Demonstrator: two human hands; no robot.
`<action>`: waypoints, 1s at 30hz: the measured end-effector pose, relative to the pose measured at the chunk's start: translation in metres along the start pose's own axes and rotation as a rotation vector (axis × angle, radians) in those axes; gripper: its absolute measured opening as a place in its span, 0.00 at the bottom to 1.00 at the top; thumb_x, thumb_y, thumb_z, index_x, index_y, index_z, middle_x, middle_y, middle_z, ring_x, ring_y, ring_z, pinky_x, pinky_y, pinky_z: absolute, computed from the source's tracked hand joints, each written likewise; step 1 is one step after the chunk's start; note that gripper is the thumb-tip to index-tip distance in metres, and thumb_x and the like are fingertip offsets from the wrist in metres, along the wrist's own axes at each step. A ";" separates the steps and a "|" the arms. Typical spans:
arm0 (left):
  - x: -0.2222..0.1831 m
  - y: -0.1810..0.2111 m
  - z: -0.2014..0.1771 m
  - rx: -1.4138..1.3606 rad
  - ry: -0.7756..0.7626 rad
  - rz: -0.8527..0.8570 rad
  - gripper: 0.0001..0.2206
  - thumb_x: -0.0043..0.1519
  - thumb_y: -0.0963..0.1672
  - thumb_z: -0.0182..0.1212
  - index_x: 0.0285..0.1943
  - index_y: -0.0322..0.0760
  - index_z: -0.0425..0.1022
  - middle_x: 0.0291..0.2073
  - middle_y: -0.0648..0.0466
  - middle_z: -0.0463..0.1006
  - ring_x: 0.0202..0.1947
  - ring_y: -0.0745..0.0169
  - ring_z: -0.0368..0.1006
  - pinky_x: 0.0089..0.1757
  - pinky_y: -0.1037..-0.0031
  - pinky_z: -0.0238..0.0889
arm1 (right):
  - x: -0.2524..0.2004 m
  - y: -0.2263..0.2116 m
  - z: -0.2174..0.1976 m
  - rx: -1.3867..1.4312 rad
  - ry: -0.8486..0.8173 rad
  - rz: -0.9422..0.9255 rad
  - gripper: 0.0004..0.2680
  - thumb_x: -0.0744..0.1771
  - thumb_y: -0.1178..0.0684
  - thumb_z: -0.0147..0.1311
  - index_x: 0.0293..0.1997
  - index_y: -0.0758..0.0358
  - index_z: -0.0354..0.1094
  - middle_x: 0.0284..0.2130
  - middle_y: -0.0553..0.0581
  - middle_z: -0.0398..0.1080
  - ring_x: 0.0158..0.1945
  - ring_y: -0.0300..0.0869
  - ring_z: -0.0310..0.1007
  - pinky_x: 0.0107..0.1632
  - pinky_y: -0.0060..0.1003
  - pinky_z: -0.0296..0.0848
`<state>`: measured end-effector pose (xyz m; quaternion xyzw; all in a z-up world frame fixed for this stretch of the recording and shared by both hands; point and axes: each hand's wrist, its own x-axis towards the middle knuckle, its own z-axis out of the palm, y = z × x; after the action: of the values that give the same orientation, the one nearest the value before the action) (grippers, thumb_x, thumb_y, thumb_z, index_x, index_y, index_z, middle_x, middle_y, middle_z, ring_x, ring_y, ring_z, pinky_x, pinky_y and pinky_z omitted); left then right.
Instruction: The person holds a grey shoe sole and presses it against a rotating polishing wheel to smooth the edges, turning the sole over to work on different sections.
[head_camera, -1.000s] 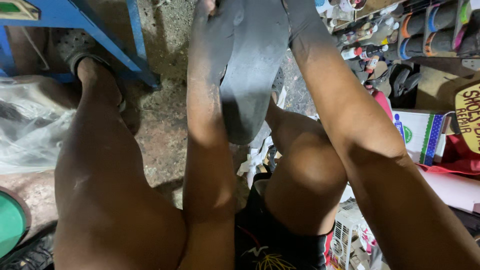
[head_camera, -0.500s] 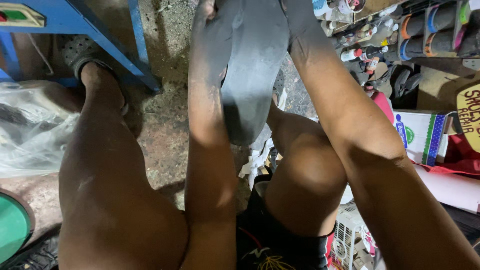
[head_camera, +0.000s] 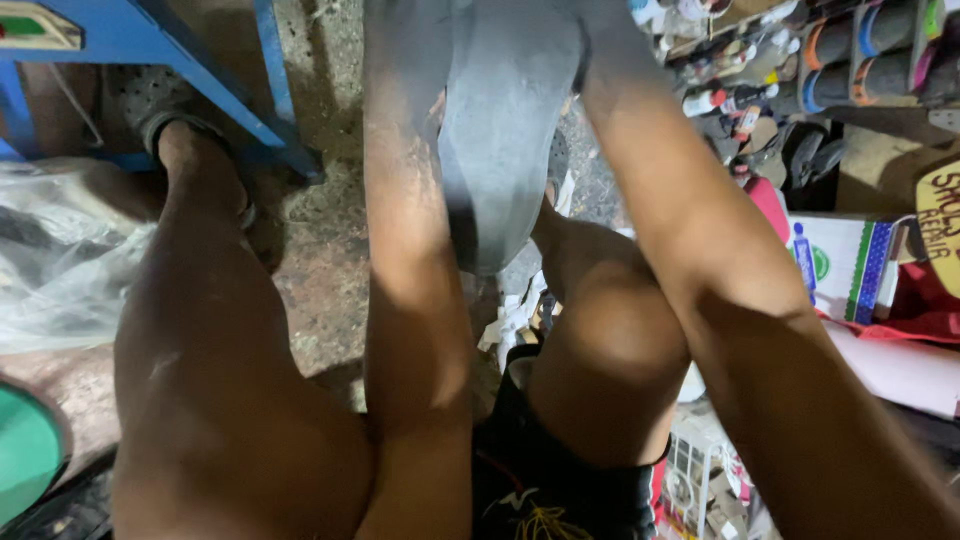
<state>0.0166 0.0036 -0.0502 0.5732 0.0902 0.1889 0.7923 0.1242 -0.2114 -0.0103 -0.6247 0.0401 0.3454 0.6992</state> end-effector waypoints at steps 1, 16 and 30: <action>-0.004 0.001 -0.004 -0.062 0.001 -0.088 0.10 0.70 0.43 0.58 0.56 0.30 0.74 0.41 0.55 0.77 0.40 0.67 0.71 0.42 0.71 0.68 | 0.001 0.001 0.002 -0.042 0.003 0.029 0.20 0.73 0.37 0.53 0.28 0.60 0.57 0.21 0.48 0.55 0.22 0.38 0.54 0.26 0.34 0.63; -0.086 0.133 -0.016 -0.304 -0.391 -0.138 0.17 0.68 0.41 0.58 0.66 0.33 0.69 0.52 0.63 0.79 0.51 0.79 0.72 0.53 0.84 0.64 | -0.224 -0.059 0.089 -0.429 0.094 -0.426 0.15 0.69 0.56 0.53 0.64 0.61 0.58 0.40 0.50 0.73 0.41 0.37 0.74 0.44 0.34 0.76; -0.164 0.257 -0.002 0.287 -0.468 0.322 0.10 0.65 0.41 0.65 0.53 0.33 0.77 0.42 0.54 0.82 0.43 0.68 0.77 0.46 0.77 0.70 | -0.298 -0.035 0.158 -0.168 0.181 -0.968 0.26 0.66 0.65 0.63 0.71 0.65 0.51 0.39 0.53 0.72 0.43 0.36 0.74 0.48 0.30 0.76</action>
<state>-0.1845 0.0088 0.1796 0.7140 -0.1607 0.1603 0.6623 -0.1429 -0.1977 0.1988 -0.6531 -0.2219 -0.0725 0.7204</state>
